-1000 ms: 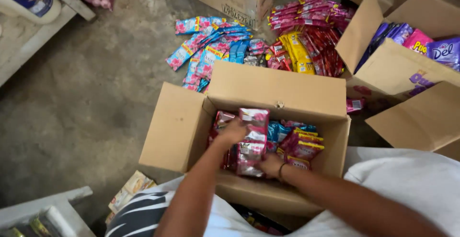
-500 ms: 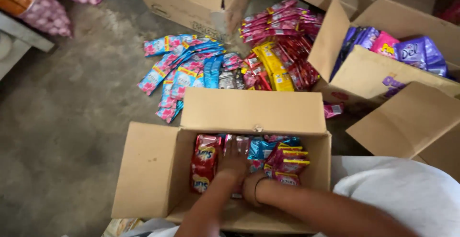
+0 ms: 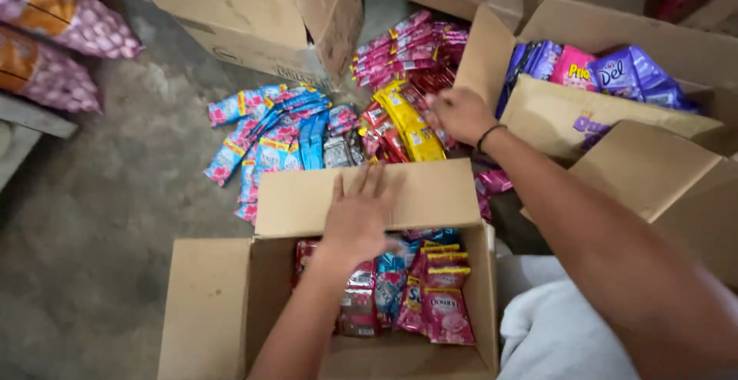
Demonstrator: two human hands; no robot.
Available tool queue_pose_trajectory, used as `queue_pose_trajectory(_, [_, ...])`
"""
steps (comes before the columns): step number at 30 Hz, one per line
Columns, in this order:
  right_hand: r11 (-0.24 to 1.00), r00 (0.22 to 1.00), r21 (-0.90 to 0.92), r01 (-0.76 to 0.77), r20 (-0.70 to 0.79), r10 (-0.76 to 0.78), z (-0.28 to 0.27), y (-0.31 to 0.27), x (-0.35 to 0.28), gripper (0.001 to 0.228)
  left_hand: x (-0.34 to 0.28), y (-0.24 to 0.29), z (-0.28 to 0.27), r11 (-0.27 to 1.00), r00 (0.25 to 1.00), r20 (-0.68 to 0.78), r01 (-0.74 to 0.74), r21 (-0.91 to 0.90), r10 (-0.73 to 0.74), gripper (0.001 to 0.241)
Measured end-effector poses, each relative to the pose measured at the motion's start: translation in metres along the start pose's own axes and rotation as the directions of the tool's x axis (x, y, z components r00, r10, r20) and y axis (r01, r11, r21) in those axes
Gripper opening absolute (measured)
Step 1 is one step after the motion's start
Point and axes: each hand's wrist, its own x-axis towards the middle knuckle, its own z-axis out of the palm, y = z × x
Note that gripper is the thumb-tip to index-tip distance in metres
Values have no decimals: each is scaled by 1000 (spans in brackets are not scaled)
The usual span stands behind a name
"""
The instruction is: The person sorts detergent and fabric softener sachets from piles on the floor into cardboard boxes by hand, picking up individual packets and chains of sachets to place them inside the boxes.
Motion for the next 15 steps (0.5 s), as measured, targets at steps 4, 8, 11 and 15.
queue_pose_trajectory(4, [750, 935, -651, 121, 329, 135, 31, 92, 21, 33, 2, -33, 59, 953, 774, 557, 218, 209, -300, 24])
queue_pose_trajectory(8, [651, 833, -745, 147, 449, 325, 51, 62, 18, 40, 4, -33, 48, 945, 770, 550, 230, 232, -323, 24])
queue_pose_trajectory(11, [802, 896, -573, -169, 250, 367, 79, 66, 38, 55, 3, -34, 55, 941, 761, 555, 246, 232, -336, 25])
queue_pose_trajectory(15, [801, 874, -532, -274, 211, 438, 134, 128, 45, 80, 9, -35, 52, 947, 817, 481, 251, 199, -317, 22])
